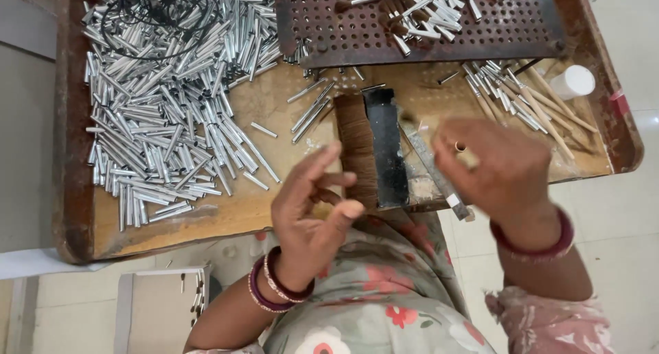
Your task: Assembling small metal components by inserting tubes into a brush head.
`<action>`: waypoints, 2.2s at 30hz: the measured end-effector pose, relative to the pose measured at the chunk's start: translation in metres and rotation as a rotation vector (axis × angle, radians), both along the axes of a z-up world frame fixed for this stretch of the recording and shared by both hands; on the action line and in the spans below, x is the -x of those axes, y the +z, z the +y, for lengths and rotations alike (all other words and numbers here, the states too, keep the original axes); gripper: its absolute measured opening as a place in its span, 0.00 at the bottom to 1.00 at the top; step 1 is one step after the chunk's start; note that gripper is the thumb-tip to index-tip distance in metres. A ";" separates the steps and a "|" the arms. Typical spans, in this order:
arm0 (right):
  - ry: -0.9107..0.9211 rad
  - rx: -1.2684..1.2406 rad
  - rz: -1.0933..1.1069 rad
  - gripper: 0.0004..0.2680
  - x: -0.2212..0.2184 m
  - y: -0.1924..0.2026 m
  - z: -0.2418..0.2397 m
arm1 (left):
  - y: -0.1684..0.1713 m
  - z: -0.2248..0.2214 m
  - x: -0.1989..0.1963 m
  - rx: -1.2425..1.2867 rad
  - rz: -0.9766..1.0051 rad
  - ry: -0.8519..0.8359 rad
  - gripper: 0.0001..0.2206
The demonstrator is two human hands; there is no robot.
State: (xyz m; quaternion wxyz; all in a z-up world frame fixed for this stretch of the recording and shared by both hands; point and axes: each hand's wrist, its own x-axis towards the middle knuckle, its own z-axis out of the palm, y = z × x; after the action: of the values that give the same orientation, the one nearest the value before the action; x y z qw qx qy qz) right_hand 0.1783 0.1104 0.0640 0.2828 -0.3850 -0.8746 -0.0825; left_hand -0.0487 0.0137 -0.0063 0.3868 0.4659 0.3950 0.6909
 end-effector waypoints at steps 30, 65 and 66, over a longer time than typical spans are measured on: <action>0.182 0.227 0.213 0.07 0.030 -0.052 -0.051 | -0.029 0.008 -0.013 -0.121 -0.019 0.027 0.32; 0.042 -0.275 0.112 0.10 0.008 -0.089 -0.062 | 0.019 0.001 -0.001 -0.059 0.508 -0.056 0.09; 0.047 -0.335 0.075 0.10 0.006 -0.091 -0.064 | 0.018 -0.002 -0.005 0.033 0.455 -0.231 0.08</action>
State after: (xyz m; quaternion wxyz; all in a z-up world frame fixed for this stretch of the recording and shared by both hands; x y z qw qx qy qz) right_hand 0.1724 0.0465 -0.0274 0.3774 -0.3147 -0.8462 -0.2061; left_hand -0.0432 0.0120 0.0117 0.3719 0.6450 0.4272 0.5130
